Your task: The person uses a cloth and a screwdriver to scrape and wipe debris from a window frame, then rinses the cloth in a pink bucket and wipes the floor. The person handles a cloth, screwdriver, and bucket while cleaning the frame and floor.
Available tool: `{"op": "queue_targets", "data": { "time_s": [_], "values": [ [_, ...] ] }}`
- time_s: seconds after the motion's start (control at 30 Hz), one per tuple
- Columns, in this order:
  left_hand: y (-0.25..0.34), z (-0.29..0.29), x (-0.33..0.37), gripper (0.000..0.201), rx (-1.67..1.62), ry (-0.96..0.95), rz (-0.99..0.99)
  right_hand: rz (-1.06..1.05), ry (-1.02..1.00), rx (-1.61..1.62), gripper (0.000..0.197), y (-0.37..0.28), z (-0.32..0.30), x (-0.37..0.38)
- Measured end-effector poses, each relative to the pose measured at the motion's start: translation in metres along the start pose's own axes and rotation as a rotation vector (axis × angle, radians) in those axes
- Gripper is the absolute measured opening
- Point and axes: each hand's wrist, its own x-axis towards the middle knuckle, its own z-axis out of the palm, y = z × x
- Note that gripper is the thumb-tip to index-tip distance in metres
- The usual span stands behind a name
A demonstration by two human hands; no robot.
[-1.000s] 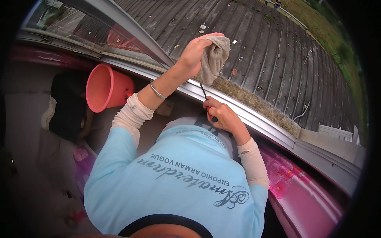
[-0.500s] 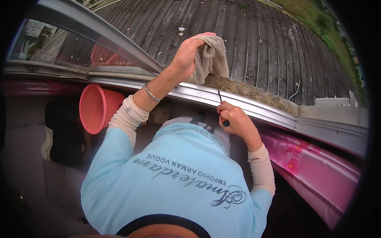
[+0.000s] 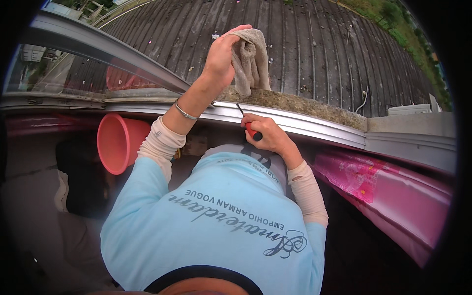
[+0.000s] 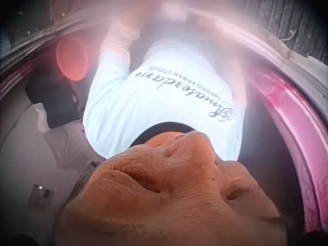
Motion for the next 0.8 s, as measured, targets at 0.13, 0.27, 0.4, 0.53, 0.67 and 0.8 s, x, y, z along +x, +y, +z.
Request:
{"op": "queue_targets", "data": {
  "time_s": [0.13,0.27,0.4,0.53,0.67,0.8],
  "values": [
    [0.002,-0.005,-0.002,0.036,0.018,0.022,0.007,0.082,-0.064,-0.154,0.007,-0.012,-0.033,-0.022],
    [0.000,-0.002,-0.002,0.037,0.026,0.041,-0.019,0.272,-0.197,-0.521,0.007,-0.025,-0.065,-0.050],
    [-0.004,0.002,-0.001,0.036,-0.042,0.012,-0.011,0.083,-0.060,-0.324,0.011,-0.034,-0.040,-0.030],
    [0.000,0.006,0.002,0.039,0.051,-0.044,-0.024,0.065,0.036,-0.199,0.013,-0.015,-0.019,-0.028],
    [0.004,0.000,-0.005,0.038,0.078,-0.108,-0.064,0.246,0.158,-0.345,0.014,-0.011,-0.059,-0.069],
    [0.011,0.014,-0.026,0.036,0.068,-0.190,-0.087,0.358,0.372,-0.368,0.012,-0.026,-0.091,-0.088]
  ]
}}
